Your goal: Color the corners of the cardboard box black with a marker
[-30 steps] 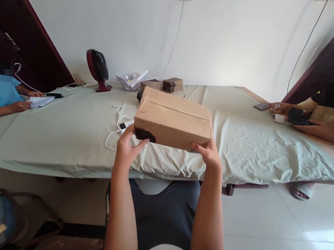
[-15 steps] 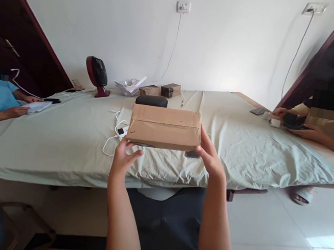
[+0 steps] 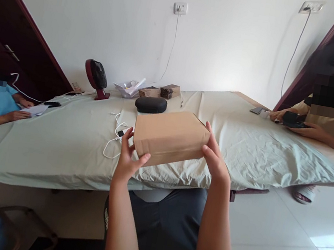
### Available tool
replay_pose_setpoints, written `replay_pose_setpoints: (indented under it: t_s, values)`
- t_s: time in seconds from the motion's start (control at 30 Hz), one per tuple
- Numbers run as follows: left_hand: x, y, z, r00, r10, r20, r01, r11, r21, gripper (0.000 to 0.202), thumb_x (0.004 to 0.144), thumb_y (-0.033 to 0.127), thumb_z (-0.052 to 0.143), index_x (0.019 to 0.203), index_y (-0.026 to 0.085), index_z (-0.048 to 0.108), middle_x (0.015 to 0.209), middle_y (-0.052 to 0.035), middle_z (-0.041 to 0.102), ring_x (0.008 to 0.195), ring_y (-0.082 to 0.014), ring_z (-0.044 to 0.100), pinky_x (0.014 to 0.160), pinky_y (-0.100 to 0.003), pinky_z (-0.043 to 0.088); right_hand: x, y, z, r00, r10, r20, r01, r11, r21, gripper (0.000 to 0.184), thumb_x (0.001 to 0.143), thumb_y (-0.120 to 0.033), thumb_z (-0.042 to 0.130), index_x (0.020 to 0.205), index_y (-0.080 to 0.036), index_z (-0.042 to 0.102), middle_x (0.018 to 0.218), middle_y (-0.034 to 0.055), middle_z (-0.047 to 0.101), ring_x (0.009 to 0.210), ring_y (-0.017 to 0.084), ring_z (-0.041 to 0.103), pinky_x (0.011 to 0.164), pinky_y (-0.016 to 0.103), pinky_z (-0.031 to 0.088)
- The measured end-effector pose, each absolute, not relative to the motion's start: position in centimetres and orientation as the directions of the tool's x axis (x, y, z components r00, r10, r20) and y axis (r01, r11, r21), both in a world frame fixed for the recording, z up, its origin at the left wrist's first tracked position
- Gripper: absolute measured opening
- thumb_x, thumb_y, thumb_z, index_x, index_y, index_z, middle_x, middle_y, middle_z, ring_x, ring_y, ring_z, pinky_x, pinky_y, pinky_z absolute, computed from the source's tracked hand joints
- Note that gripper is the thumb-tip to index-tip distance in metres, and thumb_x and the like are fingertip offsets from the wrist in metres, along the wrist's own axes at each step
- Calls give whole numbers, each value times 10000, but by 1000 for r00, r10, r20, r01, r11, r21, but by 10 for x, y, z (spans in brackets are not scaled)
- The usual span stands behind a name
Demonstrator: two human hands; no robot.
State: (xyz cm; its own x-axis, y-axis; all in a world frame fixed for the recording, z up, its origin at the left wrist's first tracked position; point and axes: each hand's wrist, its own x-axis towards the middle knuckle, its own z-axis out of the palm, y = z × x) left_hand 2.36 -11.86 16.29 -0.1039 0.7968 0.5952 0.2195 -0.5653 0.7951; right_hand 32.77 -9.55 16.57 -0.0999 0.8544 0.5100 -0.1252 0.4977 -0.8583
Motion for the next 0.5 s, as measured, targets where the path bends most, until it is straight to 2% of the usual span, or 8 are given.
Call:
replay_pose_setpoints:
  t_s: [0.1, 0.17, 0.23, 0.3, 0.33, 0.37, 0.43, 0.5]
  values:
    - [21, -123, 166, 2, 707, 708, 324, -670, 668, 1159, 729, 599, 893, 1651, 294, 262, 1622, -190, 357, 1537, -370, 418, 1178, -447, 485, 326, -95, 160, -10, 926, 379, -179, 371, -911, 797, 983, -678, 539, 1694, -391, 320, 1763, -54, 339, 1655, 318, 283, 1339, 567, 305]
    - [18, -126, 167, 67, 720, 691, 344, -667, 661, 1163, 742, 642, 879, 1668, 306, 259, 1671, -197, 304, 1565, -385, 391, 1199, -469, 469, 327, -94, 156, -5, 952, 306, -204, 299, -932, 806, 958, -658, 583, 1683, -392, 351, 1731, -31, 406, 1608, 356, 378, 1301, 596, 374]
    - [16, -128, 167, 135, 766, 628, 277, -638, 719, 1213, 726, 767, 831, 1685, 332, 229, 1720, -193, 267, 1570, -400, 395, 1177, -479, 496, 330, -94, 153, -15, 952, 306, -207, 297, -932, 822, 916, -607, 654, 1666, -397, 393, 1689, -23, 475, 1578, 372, 426, 1313, 602, 355]
    - [15, -131, 166, 161, 815, 556, 148, -577, 803, 1262, 713, 923, 697, 1707, 351, 169, 1738, -183, 284, 1563, -405, 410, 1135, -473, 537, 337, -96, 152, -27, 921, 390, -183, 379, -907, 860, 857, -603, 718, 1645, -409, 433, 1696, -46, 460, 1610, 371, 371, 1353, 581, 280]
    - [16, -133, 165, 147, 841, 520, 98, -536, 839, 1261, 726, 950, 647, 1715, 350, 144, 1727, -182, 321, 1547, -399, 437, 1114, -467, 555, 341, -97, 153, -48, 896, 441, -160, 429, -889, 906, 821, -612, 752, 1645, -415, 431, 1718, -61, 423, 1634, 366, 321, 1368, 565, 244]
    - [16, -135, 165, 119, 869, 481, 74, -491, 868, 1235, 761, 928, 640, 1721, 349, 123, 1701, -181, 376, 1515, -386, 483, 1096, -459, 568, 345, -99, 154, -87, 871, 483, -133, 471, -872, 968, 786, -615, 785, 1656, -418, 408, 1741, -70, 379, 1653, 360, 274, 1378, 548, 210]
    - [18, -139, 167, 54, 904, 425, 97, -428, 898, 1177, 838, 761, 734, 1727, 354, 80, 1625, -166, 487, 1420, -346, 587, 1096, -451, 569, 352, -103, 156, -186, 836, 516, -88, 509, -856, 1085, 753, -599, 826, 1694, -403, 322, 1776, -65, 299, 1678, 344, 200, 1386, 516, 164]
    - [20, -143, 171, 36, 886, 463, 167, -462, 871, 1233, 820, 583, 843, 1726, 367, 36, 1590, -143, 523, 1387, -322, 615, 1141, -463, 539, 355, -105, 158, -259, 833, 489, -74, 488, -870, 1137, 768, -562, 833, 1720, -382, 238, 1797, -44, 248, 1690, 323, 149, 1384, 493, 148]
